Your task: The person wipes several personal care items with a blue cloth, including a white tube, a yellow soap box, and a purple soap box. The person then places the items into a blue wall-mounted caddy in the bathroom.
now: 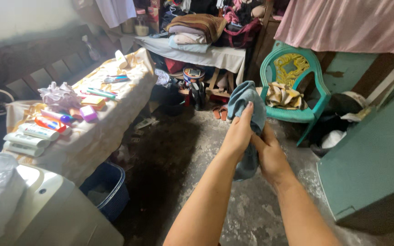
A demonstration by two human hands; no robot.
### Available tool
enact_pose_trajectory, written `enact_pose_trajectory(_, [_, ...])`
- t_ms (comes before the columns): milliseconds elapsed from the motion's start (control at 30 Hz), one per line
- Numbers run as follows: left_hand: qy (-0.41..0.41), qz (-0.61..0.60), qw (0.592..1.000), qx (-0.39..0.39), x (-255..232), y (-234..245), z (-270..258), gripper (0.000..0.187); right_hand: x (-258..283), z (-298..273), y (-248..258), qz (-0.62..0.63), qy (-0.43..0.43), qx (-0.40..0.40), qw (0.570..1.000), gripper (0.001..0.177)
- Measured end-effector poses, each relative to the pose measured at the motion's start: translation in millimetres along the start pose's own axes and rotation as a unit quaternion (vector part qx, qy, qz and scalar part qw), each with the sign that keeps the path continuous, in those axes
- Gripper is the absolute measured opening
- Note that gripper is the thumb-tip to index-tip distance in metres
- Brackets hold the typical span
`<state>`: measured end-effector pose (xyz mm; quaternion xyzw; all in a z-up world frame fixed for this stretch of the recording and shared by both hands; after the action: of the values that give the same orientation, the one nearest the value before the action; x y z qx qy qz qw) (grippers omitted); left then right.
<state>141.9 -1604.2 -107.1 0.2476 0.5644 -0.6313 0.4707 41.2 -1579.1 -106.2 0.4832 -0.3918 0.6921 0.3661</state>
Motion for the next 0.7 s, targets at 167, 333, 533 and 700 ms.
enact_pose_trajectory(167, [-0.014, 0.016, 0.999, -0.032, 4.9, 5.5, 36.4, 0.067, 3.4, 33.6, 1.4, -0.009, -0.043, -0.023, 0.999, 0.053])
enact_pose_trajectory(333, [0.002, 0.038, 0.995, -0.094, 11.3, 51.9, 66.9, 0.063, -31.5, 86.7, -15.7, 0.022, -0.050, 0.009, 0.998, 0.046])
enact_pose_trajectory(533, [-0.013, 0.008, 0.990, -0.139, 11.4, 119.6, 109.8, 0.060, -87.9, 162.8, -43.6, 0.021, -0.084, 0.048, 0.995, 0.036])
enact_pose_trajectory(700, [-0.026, 0.040, 0.983, -0.178, -2.9, 190.0, 173.3, 0.059, -137.0, 257.0, -86.7, 0.077, -0.072, 0.083, 0.991, 0.028])
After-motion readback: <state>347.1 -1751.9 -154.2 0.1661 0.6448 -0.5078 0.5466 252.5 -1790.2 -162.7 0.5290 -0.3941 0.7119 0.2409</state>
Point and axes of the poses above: each hand's wrist, its own z-axis towards the middle knuckle, its own y-axis out of the back of the hand, x = y × z, the point moved 2 cm from there along z, towards the middle knuckle, and after that the axes turned 5 degrees about -y, right-handed, at the moved point
